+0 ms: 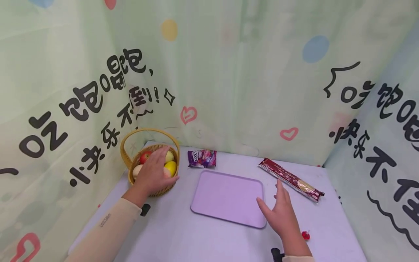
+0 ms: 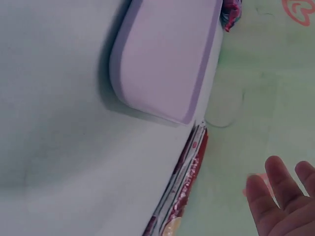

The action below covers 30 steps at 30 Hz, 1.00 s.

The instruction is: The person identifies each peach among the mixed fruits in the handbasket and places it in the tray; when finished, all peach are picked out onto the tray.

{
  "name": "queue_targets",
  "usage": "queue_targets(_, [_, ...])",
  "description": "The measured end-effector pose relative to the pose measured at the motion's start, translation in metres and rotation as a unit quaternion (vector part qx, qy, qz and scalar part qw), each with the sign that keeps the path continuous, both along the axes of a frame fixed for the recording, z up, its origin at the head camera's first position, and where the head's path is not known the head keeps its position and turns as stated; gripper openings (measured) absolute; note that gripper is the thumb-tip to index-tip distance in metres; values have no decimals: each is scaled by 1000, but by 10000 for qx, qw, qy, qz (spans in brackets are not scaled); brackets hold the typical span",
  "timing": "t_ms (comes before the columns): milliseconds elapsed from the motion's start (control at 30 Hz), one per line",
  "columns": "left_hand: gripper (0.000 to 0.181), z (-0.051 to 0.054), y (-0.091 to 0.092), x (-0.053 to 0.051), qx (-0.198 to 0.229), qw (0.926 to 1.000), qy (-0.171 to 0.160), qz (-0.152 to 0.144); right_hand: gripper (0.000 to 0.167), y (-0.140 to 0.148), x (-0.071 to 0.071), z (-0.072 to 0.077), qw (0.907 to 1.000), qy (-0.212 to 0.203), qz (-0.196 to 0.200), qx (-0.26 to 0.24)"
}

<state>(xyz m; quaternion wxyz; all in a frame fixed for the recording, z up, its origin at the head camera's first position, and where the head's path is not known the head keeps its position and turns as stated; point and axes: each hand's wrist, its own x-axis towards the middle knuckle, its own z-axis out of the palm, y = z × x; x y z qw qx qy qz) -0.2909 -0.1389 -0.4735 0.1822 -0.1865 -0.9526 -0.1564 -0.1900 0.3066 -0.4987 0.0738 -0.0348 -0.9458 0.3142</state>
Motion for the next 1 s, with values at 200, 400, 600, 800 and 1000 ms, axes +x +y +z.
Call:
queue_targets(200, [113, -8, -6, -5, 315, 9974, -553, 349, 112, 8, -5, -21, 9963, -852, -127, -70])
queue_targets(400, [111, -15, -10, -6, 564, 9916, -1013, 575, 104, 11, -9, -39, 9905, -1361, -163, -104])
queue_targets(600, [110, -19, -13, -6, 795, 9868, -1240, 667, 94, 12, -14, -53, 9871, -1587, -195, -96])
queue_targets(800, [110, -24, -14, -5, 979, 9806, -1555, 688, 89, 14, -18, -65, 9850, -1707, -221, -119])
queue_targets(1000, [109, -31, -14, -5, 1026, 9768, -1733, 722, 87, 14, -19, -75, 9778, -2058, -355, -186])
